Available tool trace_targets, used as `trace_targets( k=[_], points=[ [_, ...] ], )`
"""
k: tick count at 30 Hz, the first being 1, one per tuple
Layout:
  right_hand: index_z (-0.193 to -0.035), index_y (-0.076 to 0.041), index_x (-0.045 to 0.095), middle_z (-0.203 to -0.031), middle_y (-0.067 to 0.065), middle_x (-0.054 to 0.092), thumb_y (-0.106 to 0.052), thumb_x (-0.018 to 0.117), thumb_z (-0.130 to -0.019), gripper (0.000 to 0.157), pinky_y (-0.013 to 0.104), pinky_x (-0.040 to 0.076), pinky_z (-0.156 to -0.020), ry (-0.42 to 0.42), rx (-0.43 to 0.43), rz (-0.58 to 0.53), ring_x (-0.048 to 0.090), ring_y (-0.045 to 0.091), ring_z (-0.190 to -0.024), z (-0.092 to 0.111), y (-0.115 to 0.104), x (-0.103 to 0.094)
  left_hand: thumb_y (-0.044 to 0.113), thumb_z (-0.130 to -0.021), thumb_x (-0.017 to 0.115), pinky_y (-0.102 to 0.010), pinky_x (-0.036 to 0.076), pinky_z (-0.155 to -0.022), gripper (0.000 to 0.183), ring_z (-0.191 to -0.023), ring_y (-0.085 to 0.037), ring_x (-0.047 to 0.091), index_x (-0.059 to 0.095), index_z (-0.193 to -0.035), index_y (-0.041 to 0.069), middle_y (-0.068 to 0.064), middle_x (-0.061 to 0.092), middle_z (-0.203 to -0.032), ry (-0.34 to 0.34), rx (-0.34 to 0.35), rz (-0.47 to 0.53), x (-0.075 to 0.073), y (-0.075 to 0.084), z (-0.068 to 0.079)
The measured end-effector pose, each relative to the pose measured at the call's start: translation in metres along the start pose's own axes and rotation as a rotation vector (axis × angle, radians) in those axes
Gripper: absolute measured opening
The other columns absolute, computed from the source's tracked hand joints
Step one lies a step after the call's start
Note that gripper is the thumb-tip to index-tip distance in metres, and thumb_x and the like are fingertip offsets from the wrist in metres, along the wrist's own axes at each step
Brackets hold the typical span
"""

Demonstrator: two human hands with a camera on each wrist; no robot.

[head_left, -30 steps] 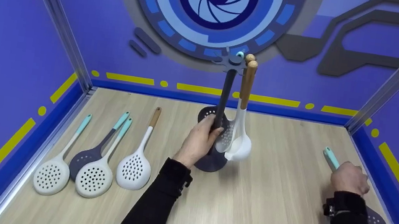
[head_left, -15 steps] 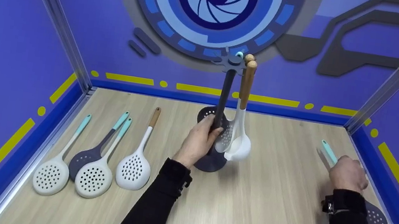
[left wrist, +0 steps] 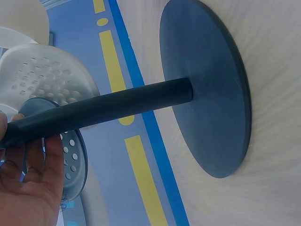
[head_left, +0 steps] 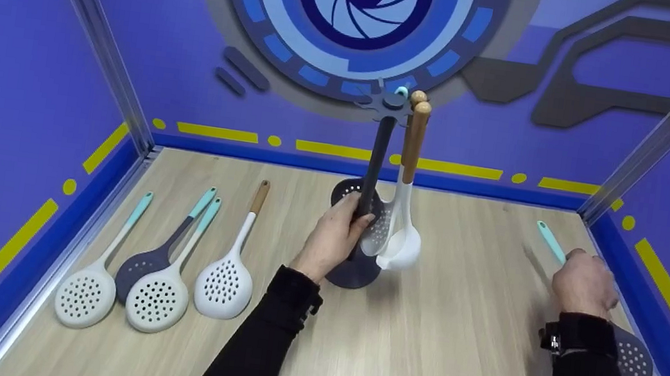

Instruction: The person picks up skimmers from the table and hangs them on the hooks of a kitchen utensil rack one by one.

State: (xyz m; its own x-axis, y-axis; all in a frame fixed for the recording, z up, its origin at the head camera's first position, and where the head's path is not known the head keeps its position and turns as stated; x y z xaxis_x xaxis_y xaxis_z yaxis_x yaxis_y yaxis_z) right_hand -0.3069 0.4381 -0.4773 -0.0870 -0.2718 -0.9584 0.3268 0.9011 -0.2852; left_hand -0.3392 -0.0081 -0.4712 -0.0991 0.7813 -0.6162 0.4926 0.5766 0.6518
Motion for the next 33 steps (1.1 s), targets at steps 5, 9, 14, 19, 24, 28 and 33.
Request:
trace_targets(
  k=[5, 9, 14, 19, 24, 28, 33],
  points=[
    [-0.124, 0.004, 0.055, -0.104, 0.035, 0.053, -0.002, 0.047, -0.094, 0.032, 0.049, 0.043, -0.045, 0.027, -0.021, -0.010, 0.058, 0.054, -0.086, 0.001, -0.006, -0.004, 0.040, -0.102, 0.048, -0.027, 0.050, -0.073, 0.029, -0.084, -0.011, 0.056, 0.050, -0.125, 0.022, 0.006, 0.053, -0.098, -0.002, 0.001, -0.005, 0.000, 0.000, 0.000],
    [-0.127, 0.002, 0.055, -0.107, 0.036, 0.052, -0.001, 0.046, -0.095, 0.034, 0.048, 0.042, -0.045, 0.031, -0.023, -0.015, 0.058, 0.054, -0.089, 0.001, -0.010, -0.006, 0.039, -0.103, 0.049, -0.027, 0.050, -0.074, 0.028, -0.085, -0.011, 0.056, 0.050, -0.124, 0.021, 0.006, 0.053, -0.099, 0.000, 0.006, -0.006, 0.000, 0.000, -0.001],
    [-0.129, 0.001, 0.054, -0.111, 0.034, 0.052, -0.001, 0.043, -0.096, 0.034, 0.048, 0.043, -0.046, 0.022, -0.013, -0.014, 0.056, 0.055, -0.095, 0.000, -0.015, -0.009, 0.039, -0.102, 0.049, -0.028, 0.052, -0.077, 0.029, -0.086, -0.010, 0.056, 0.050, -0.125, 0.021, 0.006, 0.055, -0.100, 0.006, 0.010, -0.004, 0.000, 0.001, 0.000],
    [-0.130, 0.001, 0.053, -0.111, 0.033, 0.052, -0.001, 0.042, -0.097, 0.034, 0.045, 0.042, -0.045, 0.031, -0.023, -0.026, 0.057, 0.053, -0.093, 0.002, -0.018, -0.013, 0.040, -0.102, 0.049, -0.029, 0.052, -0.078, 0.030, -0.087, -0.010, 0.057, 0.051, -0.126, 0.022, 0.006, 0.055, -0.101, 0.008, 0.004, -0.008, 0.000, 0.000, 0.000],
    [-0.131, 0.000, 0.054, -0.109, 0.032, 0.052, -0.003, 0.043, -0.097, 0.035, 0.045, 0.041, -0.044, 0.066, -0.052, -0.047, 0.057, 0.056, -0.091, 0.006, -0.024, -0.017, 0.040, -0.102, 0.049, -0.029, 0.052, -0.077, 0.028, -0.085, -0.010, 0.057, 0.051, -0.125, 0.023, 0.007, 0.054, -0.098, 0.006, -0.005, -0.013, 0.000, 0.000, 0.000],
    [-0.130, -0.001, 0.055, -0.108, 0.032, 0.053, -0.003, 0.044, -0.097, 0.035, 0.045, 0.040, -0.043, 0.088, -0.063, -0.065, 0.057, 0.057, -0.092, 0.008, -0.028, -0.021, 0.041, -0.102, 0.049, -0.028, 0.052, -0.077, 0.028, -0.085, -0.010, 0.057, 0.051, -0.124, 0.023, 0.007, 0.053, -0.097, 0.004, -0.012, -0.019, 0.000, -0.001, 0.000],
    [-0.130, -0.003, 0.055, -0.110, 0.031, 0.052, -0.005, 0.044, -0.098, 0.034, 0.046, 0.041, -0.043, 0.094, -0.052, -0.081, 0.056, 0.057, -0.094, 0.008, -0.033, -0.024, 0.041, -0.102, 0.049, -0.029, 0.052, -0.078, 0.030, -0.086, -0.010, 0.057, 0.050, -0.125, 0.023, 0.007, 0.054, -0.099, 0.002, -0.013, -0.024, -0.001, 0.000, 0.000]
  ],
)
Point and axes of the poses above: each hand's wrist, its own z-axis away from the middle knuckle, its own x-axis out of the palm, y = z × x, the point moved 6 cm from there along -z, towards the middle knuckle
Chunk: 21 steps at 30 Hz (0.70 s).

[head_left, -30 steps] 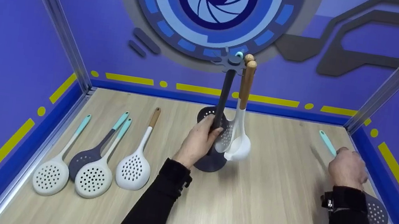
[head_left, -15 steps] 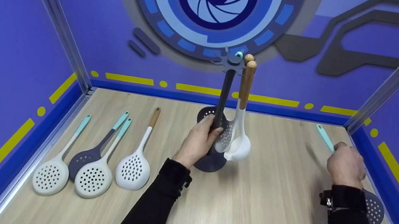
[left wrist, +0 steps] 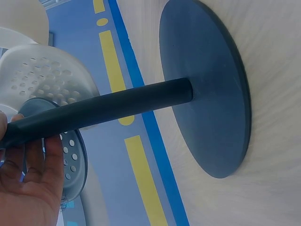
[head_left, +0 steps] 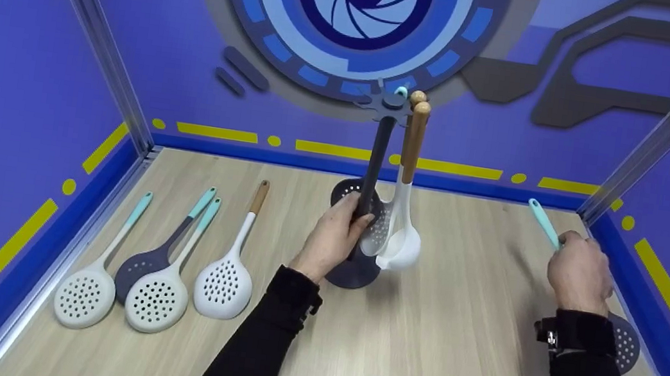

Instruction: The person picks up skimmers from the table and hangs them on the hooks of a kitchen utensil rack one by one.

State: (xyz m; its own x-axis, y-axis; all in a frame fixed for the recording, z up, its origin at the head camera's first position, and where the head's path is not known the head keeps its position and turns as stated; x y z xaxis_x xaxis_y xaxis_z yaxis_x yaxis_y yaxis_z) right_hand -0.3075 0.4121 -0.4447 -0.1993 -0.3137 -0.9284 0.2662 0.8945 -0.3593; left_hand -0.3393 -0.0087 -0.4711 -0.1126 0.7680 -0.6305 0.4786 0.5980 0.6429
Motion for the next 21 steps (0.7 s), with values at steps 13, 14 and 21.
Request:
trace_targets(
  k=[13, 14, 21],
  points=[
    [-0.129, -0.003, 0.056, -0.109, 0.030, 0.052, -0.007, 0.050, -0.098, 0.031, 0.047, 0.040, -0.044, 0.067, -0.051, -0.016, 0.056, 0.055, -0.092, 0.004, -0.014, -0.009, 0.041, -0.102, 0.049, -0.030, 0.054, -0.080, 0.031, -0.088, -0.009, 0.058, 0.051, -0.126, 0.023, 0.007, 0.056, -0.101, 0.006, 0.001, 0.001, 0.001, 0.000, 0.000],
    [-0.129, -0.003, 0.056, -0.108, 0.030, 0.052, -0.007, 0.050, -0.098, 0.031, 0.047, 0.041, -0.044, 0.071, -0.056, -0.017, 0.057, 0.054, -0.091, 0.004, -0.015, -0.010, 0.041, -0.102, 0.049, -0.030, 0.054, -0.081, 0.031, -0.088, -0.009, 0.058, 0.051, -0.127, 0.022, 0.007, 0.056, -0.101, 0.006, 0.002, 0.003, 0.001, 0.000, 0.000],
    [-0.129, -0.005, 0.057, -0.107, 0.028, 0.054, -0.008, 0.052, -0.097, 0.032, 0.046, 0.041, -0.044, 0.107, -0.068, -0.023, 0.059, 0.053, -0.089, 0.005, -0.023, -0.013, 0.040, -0.102, 0.050, -0.028, 0.053, -0.080, 0.029, -0.087, -0.008, 0.057, 0.051, -0.126, 0.023, 0.008, 0.055, -0.101, 0.003, -0.002, 0.013, 0.001, 0.000, -0.001]
  ],
)
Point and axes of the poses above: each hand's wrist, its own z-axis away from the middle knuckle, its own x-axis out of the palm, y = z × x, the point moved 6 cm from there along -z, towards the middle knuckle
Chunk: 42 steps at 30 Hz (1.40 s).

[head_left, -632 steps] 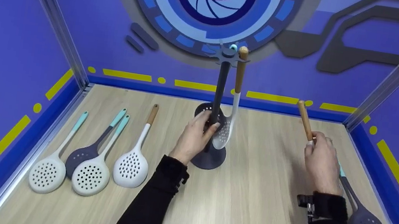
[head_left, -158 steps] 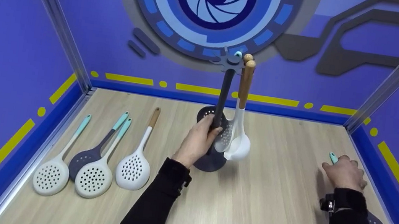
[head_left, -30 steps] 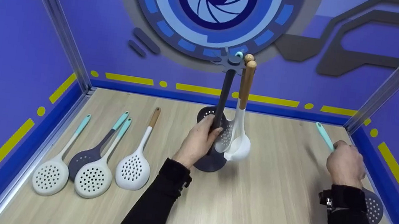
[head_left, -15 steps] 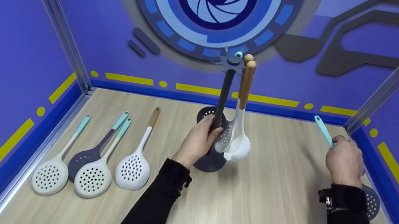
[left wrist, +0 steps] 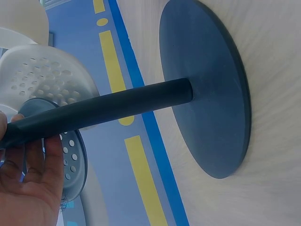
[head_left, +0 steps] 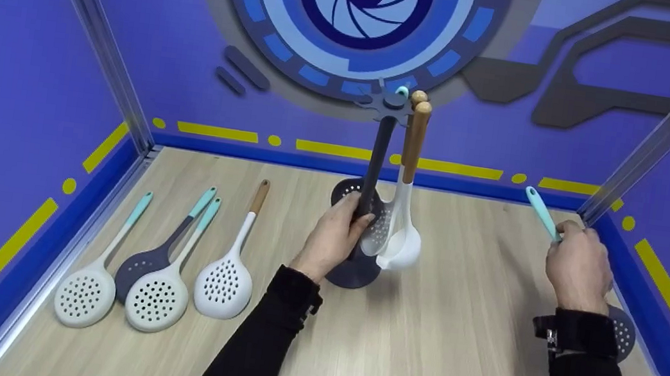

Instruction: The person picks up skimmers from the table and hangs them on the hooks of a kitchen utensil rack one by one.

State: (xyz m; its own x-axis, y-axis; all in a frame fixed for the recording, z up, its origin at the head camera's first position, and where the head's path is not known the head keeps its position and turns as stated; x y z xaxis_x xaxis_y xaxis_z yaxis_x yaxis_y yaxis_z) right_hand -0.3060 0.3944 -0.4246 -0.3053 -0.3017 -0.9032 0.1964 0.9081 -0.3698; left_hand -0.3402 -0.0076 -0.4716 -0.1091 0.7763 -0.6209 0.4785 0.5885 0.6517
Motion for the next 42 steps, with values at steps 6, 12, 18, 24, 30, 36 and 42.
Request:
trace_targets(
  k=[6, 12, 18, 24, 30, 36, 42],
  points=[
    [-0.130, -0.007, 0.057, -0.108, 0.027, 0.054, -0.009, 0.052, -0.098, 0.032, 0.046, 0.040, -0.045, 0.010, 0.005, -0.012, 0.058, 0.052, -0.089, 0.000, -0.005, -0.003, 0.040, -0.102, 0.049, -0.027, 0.053, -0.080, 0.029, -0.088, -0.006, 0.057, 0.051, -0.127, 0.025, 0.009, 0.056, -0.102, -0.005, -0.010, -0.001, 0.001, -0.002, 0.000],
    [-0.130, -0.006, 0.056, -0.109, 0.027, 0.055, -0.009, 0.053, -0.098, 0.032, 0.047, 0.041, -0.046, 0.031, -0.016, -0.022, 0.058, 0.050, -0.090, 0.001, -0.013, -0.007, 0.040, -0.102, 0.049, -0.028, 0.053, -0.083, 0.030, -0.090, -0.006, 0.058, 0.051, -0.128, 0.024, 0.009, 0.056, -0.103, -0.005, 0.002, -0.006, 0.001, -0.002, -0.001],
    [-0.133, -0.006, 0.056, -0.111, 0.026, 0.056, -0.009, 0.054, -0.098, 0.035, 0.051, 0.043, -0.050, 0.054, -0.040, -0.035, 0.058, 0.049, -0.092, 0.003, -0.021, -0.011, 0.041, -0.102, 0.049, -0.030, 0.054, -0.083, 0.031, -0.090, -0.007, 0.058, 0.051, -0.128, 0.024, 0.008, 0.056, -0.103, 0.000, 0.009, -0.009, 0.001, -0.002, 0.000],
    [-0.132, -0.006, 0.058, -0.110, 0.026, 0.056, -0.009, 0.056, -0.098, 0.034, 0.051, 0.044, -0.050, 0.077, -0.059, -0.039, 0.059, 0.048, -0.091, 0.004, -0.027, -0.013, 0.041, -0.102, 0.048, -0.030, 0.054, -0.084, 0.032, -0.092, -0.007, 0.059, 0.051, -0.128, 0.023, 0.008, 0.057, -0.105, 0.000, 0.007, -0.015, 0.001, -0.002, 0.000],
    [-0.130, -0.007, 0.058, -0.107, 0.024, 0.056, -0.010, 0.056, -0.098, 0.033, 0.049, 0.043, -0.050, 0.102, -0.088, -0.046, 0.059, 0.045, -0.086, 0.007, -0.034, -0.018, 0.042, -0.102, 0.049, -0.030, 0.053, -0.080, 0.032, -0.088, -0.009, 0.058, 0.051, -0.126, 0.022, 0.007, 0.056, -0.102, -0.001, 0.011, -0.016, 0.000, -0.002, -0.001],
    [-0.131, -0.007, 0.057, -0.104, 0.022, 0.055, -0.011, 0.055, -0.099, 0.033, 0.048, 0.042, -0.050, 0.103, -0.099, -0.048, 0.059, 0.042, -0.082, 0.010, -0.040, -0.021, 0.042, -0.101, 0.049, -0.031, 0.053, -0.083, 0.034, -0.091, -0.009, 0.058, 0.051, -0.128, 0.021, 0.006, 0.056, -0.103, -0.003, 0.023, -0.013, 0.000, -0.001, -0.002],
    [-0.131, -0.006, 0.057, -0.101, 0.022, 0.055, -0.013, 0.056, -0.099, 0.033, 0.049, 0.042, -0.052, 0.109, -0.120, -0.055, 0.058, 0.040, -0.079, 0.013, -0.047, -0.024, 0.041, -0.102, 0.049, -0.030, 0.053, -0.082, 0.032, -0.090, -0.009, 0.058, 0.051, -0.128, 0.021, 0.007, 0.055, -0.103, -0.009, 0.017, -0.011, 0.000, -0.001, -0.001]
  ],
)
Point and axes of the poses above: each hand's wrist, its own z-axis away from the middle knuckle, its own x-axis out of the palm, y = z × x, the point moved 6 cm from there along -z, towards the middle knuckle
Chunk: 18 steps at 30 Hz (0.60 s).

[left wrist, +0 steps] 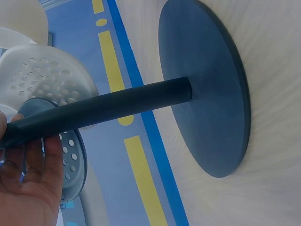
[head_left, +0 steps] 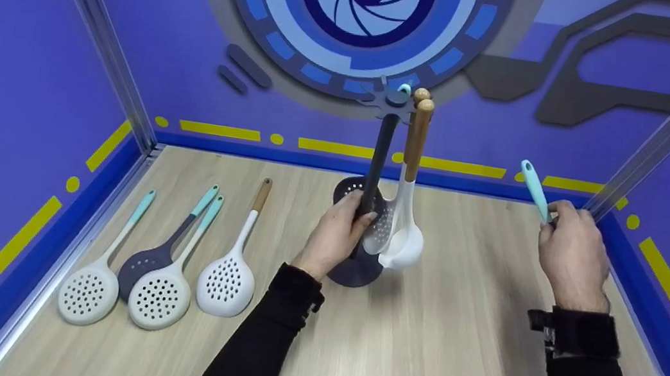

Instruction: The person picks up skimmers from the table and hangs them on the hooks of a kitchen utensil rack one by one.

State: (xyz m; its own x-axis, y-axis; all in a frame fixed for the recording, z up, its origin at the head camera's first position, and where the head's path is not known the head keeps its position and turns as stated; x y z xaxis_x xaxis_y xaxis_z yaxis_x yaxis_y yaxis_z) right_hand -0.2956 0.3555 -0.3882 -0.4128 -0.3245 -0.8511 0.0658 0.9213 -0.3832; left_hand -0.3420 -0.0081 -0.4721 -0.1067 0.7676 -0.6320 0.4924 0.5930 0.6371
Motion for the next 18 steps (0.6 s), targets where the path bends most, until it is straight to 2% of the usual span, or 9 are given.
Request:
trace_targets(
  k=[18],
  points=[
    [-0.132, -0.006, 0.055, -0.106, 0.021, 0.058, -0.014, 0.056, -0.099, 0.033, 0.053, 0.045, -0.061, 0.003, -0.026, -0.033, 0.059, 0.040, -0.088, 0.003, -0.016, -0.010, 0.041, -0.102, 0.049, -0.030, 0.053, -0.081, 0.031, -0.089, -0.008, 0.058, 0.051, -0.126, 0.022, 0.007, 0.056, -0.103, 0.005, -0.011, 0.005, 0.000, 0.001, 0.000]
  ],
)
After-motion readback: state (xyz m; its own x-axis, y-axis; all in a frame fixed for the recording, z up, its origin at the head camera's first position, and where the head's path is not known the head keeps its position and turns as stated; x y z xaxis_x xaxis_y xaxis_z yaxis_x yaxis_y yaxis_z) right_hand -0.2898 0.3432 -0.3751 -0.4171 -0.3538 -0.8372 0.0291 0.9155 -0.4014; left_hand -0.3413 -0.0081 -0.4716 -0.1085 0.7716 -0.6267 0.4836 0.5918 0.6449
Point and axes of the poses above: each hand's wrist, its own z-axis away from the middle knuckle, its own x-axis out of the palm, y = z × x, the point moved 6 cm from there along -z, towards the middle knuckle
